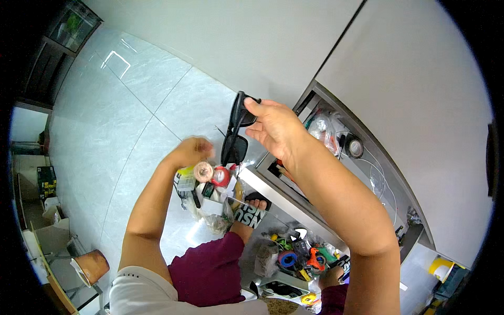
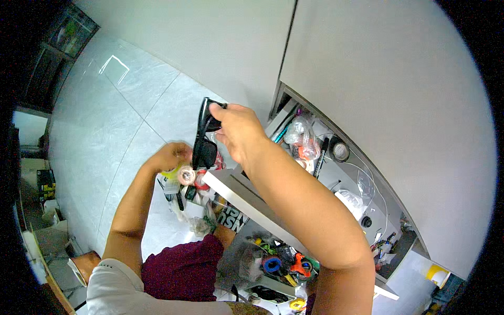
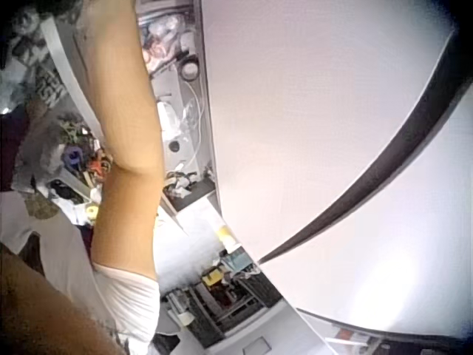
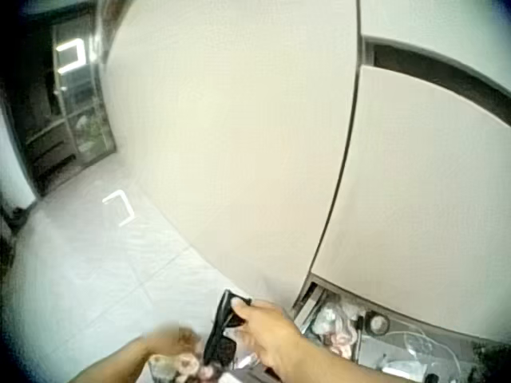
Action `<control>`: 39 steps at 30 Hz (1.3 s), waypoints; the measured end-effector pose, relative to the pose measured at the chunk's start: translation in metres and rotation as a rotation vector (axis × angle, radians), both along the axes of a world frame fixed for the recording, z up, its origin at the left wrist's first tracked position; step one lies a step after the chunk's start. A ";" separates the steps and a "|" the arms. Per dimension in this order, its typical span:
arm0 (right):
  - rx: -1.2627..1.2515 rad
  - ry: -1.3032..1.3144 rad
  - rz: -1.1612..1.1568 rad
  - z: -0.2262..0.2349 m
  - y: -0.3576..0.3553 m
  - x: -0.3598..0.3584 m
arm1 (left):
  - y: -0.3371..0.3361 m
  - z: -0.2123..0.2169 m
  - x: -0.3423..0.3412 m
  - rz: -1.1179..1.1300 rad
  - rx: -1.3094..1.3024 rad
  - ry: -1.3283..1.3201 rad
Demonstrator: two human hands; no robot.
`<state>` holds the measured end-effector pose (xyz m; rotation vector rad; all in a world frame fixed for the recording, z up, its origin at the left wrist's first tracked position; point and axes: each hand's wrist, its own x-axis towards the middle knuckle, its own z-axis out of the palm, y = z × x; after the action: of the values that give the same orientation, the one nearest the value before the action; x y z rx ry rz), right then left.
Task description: The person wipes the exterior of a cabinet with a cloth and then opens a drawer to rearrange various items inside by hand, including tools, tape, and packaged components.
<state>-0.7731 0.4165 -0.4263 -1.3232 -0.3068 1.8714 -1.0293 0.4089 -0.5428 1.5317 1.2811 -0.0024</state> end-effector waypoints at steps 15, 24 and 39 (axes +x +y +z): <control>0.115 0.005 0.017 -0.031 -0.017 0.038 | -0.008 0.051 0.061 0.746 -0.450 -0.906; 0.136 -0.151 0.021 -0.026 -0.068 0.091 | 0.022 -0.039 0.082 1.092 -0.419 -0.564; -0.015 -0.226 -0.209 -0.049 -0.122 0.195 | 0.062 -0.140 0.163 1.263 -0.509 -0.445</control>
<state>-0.5784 0.2941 -0.4758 -1.5192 -0.2596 1.5576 -0.8661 0.4710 -0.6829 0.1080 1.5083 0.7179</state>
